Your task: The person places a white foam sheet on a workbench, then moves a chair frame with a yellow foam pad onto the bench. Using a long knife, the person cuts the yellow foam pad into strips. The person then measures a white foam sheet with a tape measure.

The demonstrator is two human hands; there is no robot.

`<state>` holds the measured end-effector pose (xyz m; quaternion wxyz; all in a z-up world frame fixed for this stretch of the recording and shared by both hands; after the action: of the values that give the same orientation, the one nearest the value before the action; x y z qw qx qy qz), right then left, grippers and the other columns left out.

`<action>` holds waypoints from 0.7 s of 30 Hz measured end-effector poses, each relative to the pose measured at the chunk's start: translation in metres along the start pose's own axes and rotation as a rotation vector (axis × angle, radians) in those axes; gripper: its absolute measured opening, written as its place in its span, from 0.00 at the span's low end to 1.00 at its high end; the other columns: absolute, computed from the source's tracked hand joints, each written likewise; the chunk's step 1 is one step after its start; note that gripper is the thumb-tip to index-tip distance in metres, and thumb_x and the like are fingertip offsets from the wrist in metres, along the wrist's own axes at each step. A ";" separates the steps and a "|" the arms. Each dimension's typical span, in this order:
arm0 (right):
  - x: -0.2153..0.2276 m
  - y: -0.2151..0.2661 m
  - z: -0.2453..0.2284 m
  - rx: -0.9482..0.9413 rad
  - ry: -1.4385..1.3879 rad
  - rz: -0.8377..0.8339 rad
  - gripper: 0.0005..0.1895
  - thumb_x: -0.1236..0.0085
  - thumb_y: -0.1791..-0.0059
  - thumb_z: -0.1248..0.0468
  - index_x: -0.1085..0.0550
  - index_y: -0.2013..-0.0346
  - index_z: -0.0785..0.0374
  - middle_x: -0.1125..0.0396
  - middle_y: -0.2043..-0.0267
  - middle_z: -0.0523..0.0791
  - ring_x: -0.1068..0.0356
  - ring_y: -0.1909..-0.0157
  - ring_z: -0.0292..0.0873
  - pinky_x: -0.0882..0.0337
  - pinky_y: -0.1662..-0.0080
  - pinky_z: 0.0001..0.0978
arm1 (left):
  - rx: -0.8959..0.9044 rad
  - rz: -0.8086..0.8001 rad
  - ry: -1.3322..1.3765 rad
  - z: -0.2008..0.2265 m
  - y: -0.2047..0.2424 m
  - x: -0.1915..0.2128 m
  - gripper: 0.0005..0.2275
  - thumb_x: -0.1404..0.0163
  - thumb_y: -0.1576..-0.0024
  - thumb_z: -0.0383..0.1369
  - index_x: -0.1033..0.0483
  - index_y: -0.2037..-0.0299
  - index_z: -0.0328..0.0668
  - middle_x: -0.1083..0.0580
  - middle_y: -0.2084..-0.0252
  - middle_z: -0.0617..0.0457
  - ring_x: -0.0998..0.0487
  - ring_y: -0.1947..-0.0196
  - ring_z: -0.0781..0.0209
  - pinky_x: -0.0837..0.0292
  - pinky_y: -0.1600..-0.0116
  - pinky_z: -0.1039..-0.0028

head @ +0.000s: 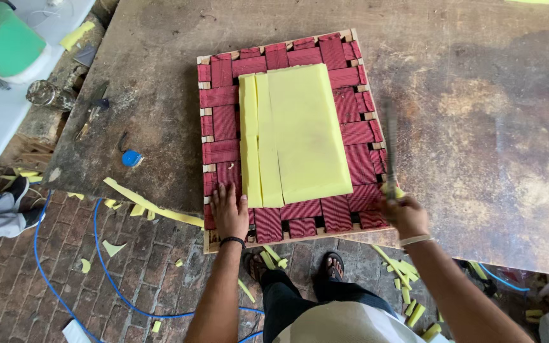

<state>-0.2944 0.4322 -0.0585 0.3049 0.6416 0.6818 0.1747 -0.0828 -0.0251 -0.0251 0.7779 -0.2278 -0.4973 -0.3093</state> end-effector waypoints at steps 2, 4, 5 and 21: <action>0.057 -0.002 -0.042 0.188 -0.102 0.281 0.04 0.53 0.44 0.74 0.30 0.55 0.68 0.28 0.51 0.53 0.22 0.56 0.43 0.20 0.56 0.34 | 0.030 -0.007 0.012 -0.004 0.002 0.000 0.26 0.62 0.35 0.50 0.39 0.28 0.53 0.49 0.21 0.49 0.55 0.22 0.48 0.65 0.22 0.53; 0.069 0.002 -0.069 0.338 -0.014 0.302 0.04 0.51 0.44 0.74 0.34 0.54 0.69 0.28 0.51 0.53 0.23 0.56 0.43 0.20 0.57 0.34 | 0.073 -0.033 0.017 -0.009 0.000 0.001 0.26 0.61 0.35 0.50 0.39 0.28 0.55 0.50 0.21 0.49 0.55 0.21 0.48 0.66 0.22 0.53; 0.070 0.007 -0.081 0.415 0.030 0.313 0.06 0.50 0.43 0.74 0.36 0.54 0.70 0.27 0.51 0.53 0.23 0.57 0.43 0.20 0.58 0.34 | 0.093 -0.045 0.021 -0.007 -0.001 0.001 0.26 0.61 0.36 0.50 0.39 0.29 0.56 0.50 0.21 0.50 0.55 0.21 0.49 0.67 0.21 0.53; -0.088 -0.029 -0.018 0.206 0.439 -0.268 0.11 0.44 0.44 0.63 0.29 0.50 0.67 0.23 0.59 0.48 0.23 0.62 0.41 0.23 0.63 0.34 | -0.034 -0.270 -0.004 0.073 0.049 0.003 0.41 0.47 0.43 0.51 0.61 0.23 0.64 0.66 0.20 0.46 0.62 0.21 0.46 0.61 0.22 0.52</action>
<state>-0.3286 0.3449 -0.0465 0.1033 0.5203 0.8245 0.1972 -0.0934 0.0578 0.0044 0.7244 -0.1726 -0.5196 -0.4190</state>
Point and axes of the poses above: each hand's wrist, its own y-axis away from the middle knuckle, its own x-axis out of the back of the hand, z = x × y, the point moved 9 cm from there along -y, towards the middle knuckle
